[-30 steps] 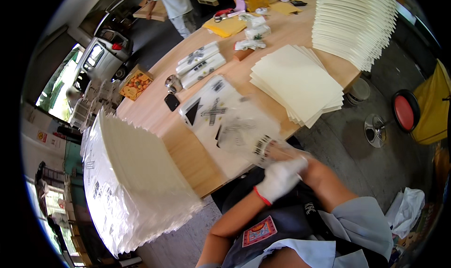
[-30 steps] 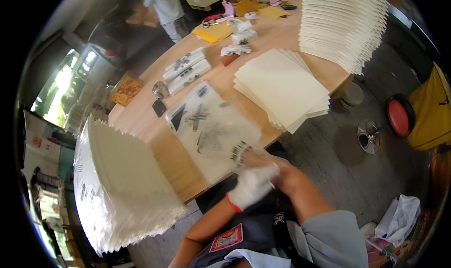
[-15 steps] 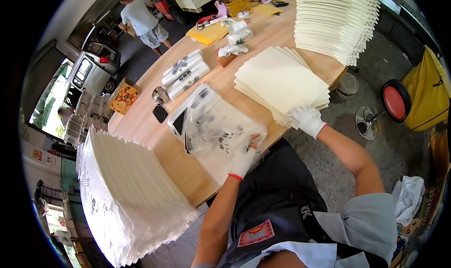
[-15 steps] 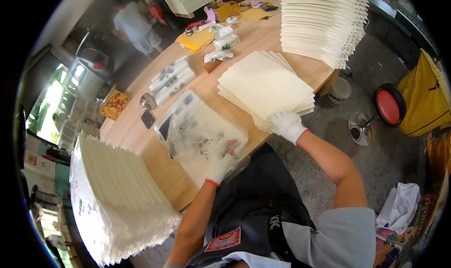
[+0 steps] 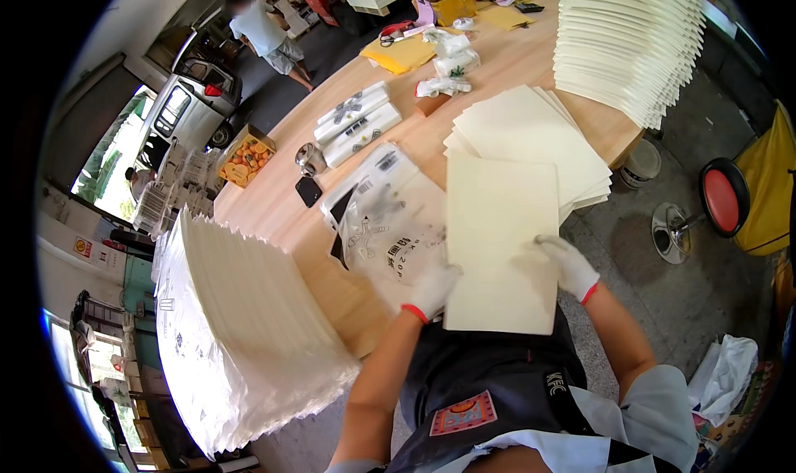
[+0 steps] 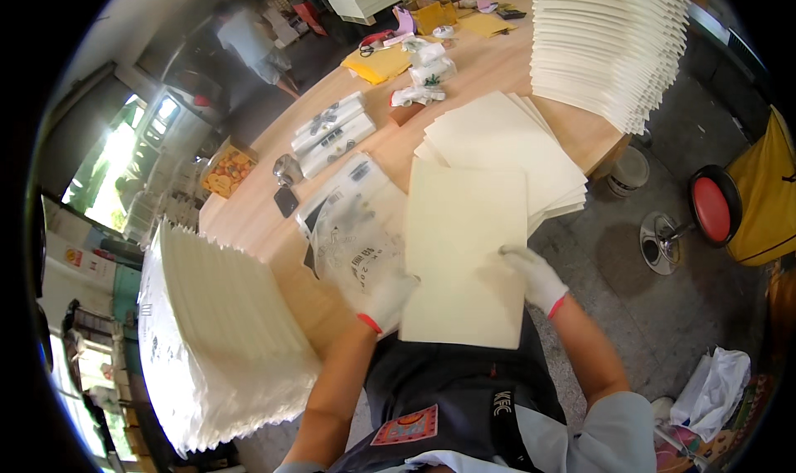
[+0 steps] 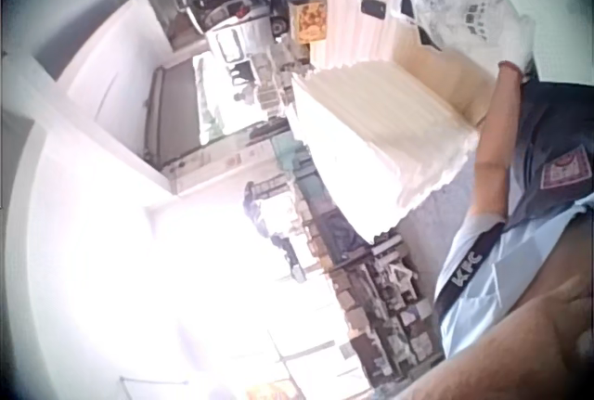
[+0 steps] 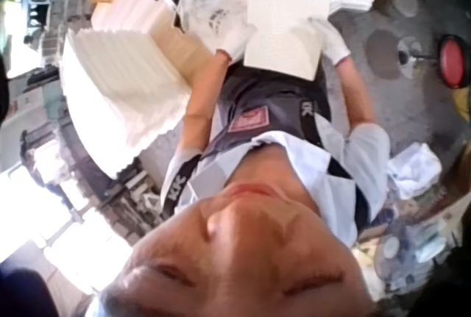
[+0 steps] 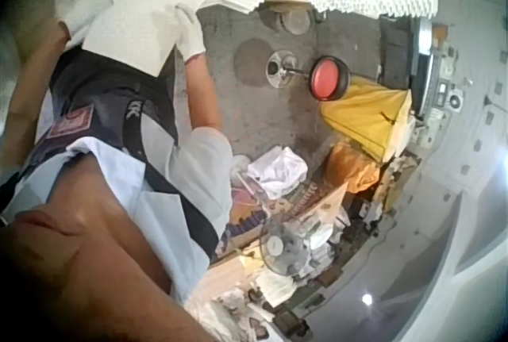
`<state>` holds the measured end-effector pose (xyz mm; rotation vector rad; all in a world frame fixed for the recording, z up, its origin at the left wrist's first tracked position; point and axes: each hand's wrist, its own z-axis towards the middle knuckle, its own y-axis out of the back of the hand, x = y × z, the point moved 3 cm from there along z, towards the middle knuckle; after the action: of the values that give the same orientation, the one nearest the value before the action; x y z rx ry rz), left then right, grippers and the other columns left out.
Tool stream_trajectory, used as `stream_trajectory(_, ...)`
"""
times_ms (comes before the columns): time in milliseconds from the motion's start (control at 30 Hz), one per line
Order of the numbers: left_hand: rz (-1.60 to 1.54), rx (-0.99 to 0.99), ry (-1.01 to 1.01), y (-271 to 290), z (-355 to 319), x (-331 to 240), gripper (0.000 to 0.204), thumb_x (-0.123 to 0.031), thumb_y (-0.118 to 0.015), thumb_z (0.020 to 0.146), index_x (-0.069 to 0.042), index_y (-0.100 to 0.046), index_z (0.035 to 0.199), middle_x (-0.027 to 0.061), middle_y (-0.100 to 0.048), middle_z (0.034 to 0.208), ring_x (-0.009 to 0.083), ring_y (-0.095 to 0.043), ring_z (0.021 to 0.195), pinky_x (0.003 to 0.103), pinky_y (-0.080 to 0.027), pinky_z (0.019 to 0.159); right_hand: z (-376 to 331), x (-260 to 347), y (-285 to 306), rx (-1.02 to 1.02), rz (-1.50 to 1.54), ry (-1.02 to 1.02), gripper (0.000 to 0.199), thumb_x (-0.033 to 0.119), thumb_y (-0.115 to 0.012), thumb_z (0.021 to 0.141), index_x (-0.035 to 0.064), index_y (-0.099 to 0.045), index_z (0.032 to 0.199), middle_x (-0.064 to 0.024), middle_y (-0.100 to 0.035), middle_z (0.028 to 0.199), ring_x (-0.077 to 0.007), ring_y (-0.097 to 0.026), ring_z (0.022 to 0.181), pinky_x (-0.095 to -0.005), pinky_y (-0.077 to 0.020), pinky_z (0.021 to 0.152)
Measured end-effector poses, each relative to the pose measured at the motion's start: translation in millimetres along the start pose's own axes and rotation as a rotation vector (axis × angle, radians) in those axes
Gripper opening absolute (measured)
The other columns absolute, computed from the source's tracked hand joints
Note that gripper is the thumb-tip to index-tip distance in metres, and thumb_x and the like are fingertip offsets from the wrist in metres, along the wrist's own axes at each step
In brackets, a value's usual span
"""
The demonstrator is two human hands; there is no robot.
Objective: The person repeatedly takes stacks of white paper from a large plastic-wrapped bundle on the table, places them into a clear plastic bag, and then sets the bagged stack aside. The process is repeated continuously with multiple stacks of paper throughout the clip.
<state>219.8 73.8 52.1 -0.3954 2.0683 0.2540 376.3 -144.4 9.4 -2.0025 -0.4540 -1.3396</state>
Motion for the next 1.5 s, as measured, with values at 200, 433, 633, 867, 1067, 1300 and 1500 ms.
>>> stream_trajectory(200,1.050,-0.040,-0.227,-97.9,-41.2,-30.7,0.071,-0.034,-0.066,0.073,-0.002,-0.041,0.131,0.0232,-0.044,0.131,0.0400,-0.059,0.099,0.040,-0.047,0.087,-14.1,18.3,-64.5,-0.109,-0.565,0.075,0.045,0.039,-0.059,0.085,0.0035,-0.059,0.114,-0.0168,-0.063,0.106,-0.0264,-0.061,0.099,-0.0341,-0.0452,0.085)
stream_trajectory(433,-0.302,-0.258,-0.545,40.4,-71.4,-79.9,0.050,-0.026,-0.050,0.092,-0.006,-0.039,0.137,0.0061,-0.048,0.130,0.0163,-0.056,0.088,0.031,-0.049,0.075,-44.0,110.3,-73.1,0.141,-1.291,0.562,0.034,0.036,-0.062,0.080,0.0080,-0.065,0.100,-0.0124,-0.064,0.087,-0.0289,-0.064,0.076,-0.0373,-0.0510,0.065)
stream_trajectory(633,0.108,-0.084,-0.687,49.8,-124.6,-106.4,0.055,-0.025,-0.049,0.093,-0.004,-0.032,0.141,0.0133,-0.047,0.133,0.0178,-0.048,0.119,0.027,-0.042,0.091,-22.0,101.6,-131.9,0.535,-1.811,0.827,0.020,0.032,-0.061,0.080,0.0162,-0.066,0.091,-0.0086,-0.065,0.089,-0.0254,-0.064,0.070,-0.0391,-0.0508,0.056)
stream_trajectory(867,0.596,-0.444,-1.032,-16.6,-152.4,3.9,0.020,-0.008,-0.061,0.082,-0.005,-0.065,0.101,0.0070,-0.067,0.087,0.0188,-0.063,0.065,0.027,-0.050,0.061,27.1,68.1,-130.7,0.624,-0.620,-0.185,0.032,0.030,-0.059,0.082,0.0032,-0.064,0.098,-0.0155,-0.064,0.104,-0.0339,-0.061,0.094,-0.0411,-0.0471,0.082)
stream_trajectory(1067,0.418,-0.344,-0.850,-34.8,-118.7,-71.9,0.016,-0.001,-0.060,0.068,-0.009,-0.056,0.080,0.0107,-0.057,0.067,0.0236,-0.059,0.058,0.032,-0.047,0.050,33.2,61.7,-200.7,0.384,-0.911,0.574,0.032,0.027,-0.062,0.077,0.0039,-0.065,0.099,-0.0152,-0.063,0.103,-0.0310,-0.059,0.097,-0.0389,-0.0454,0.087)
stream_trajectory(1300,0.465,-0.374,-0.816,-35.5,-83.0,-46.8,0.034,-0.003,-0.055,0.079,-0.013,-0.061,0.111,0.0109,-0.066,0.082,0.0230,-0.066,0.077,0.032,-0.051,0.069,-4.6,15.9,-201.3,0.269,-1.123,0.981,0.031,0.024,-0.058,0.075,0.0049,-0.066,0.097,-0.0177,-0.064,0.101,-0.0321,-0.059,0.096,-0.0404,-0.0465,0.086)
stream_trajectory(1500,0.659,-0.426,-0.641,-23.8,-110.6,40.3,0.021,-0.006,-0.065,0.075,-0.012,-0.068,0.095,0.0081,-0.064,0.079,0.0221,-0.061,0.070,0.030,-0.048,0.060,-70.7,5.5,-138.2,0.089,-1.306,0.901,0.042,0.019,-0.066,0.072,0.0073,-0.053,0.111,-0.0124,-0.058,0.106,-0.0338,-0.054,0.099,-0.0429,-0.0396,0.089)
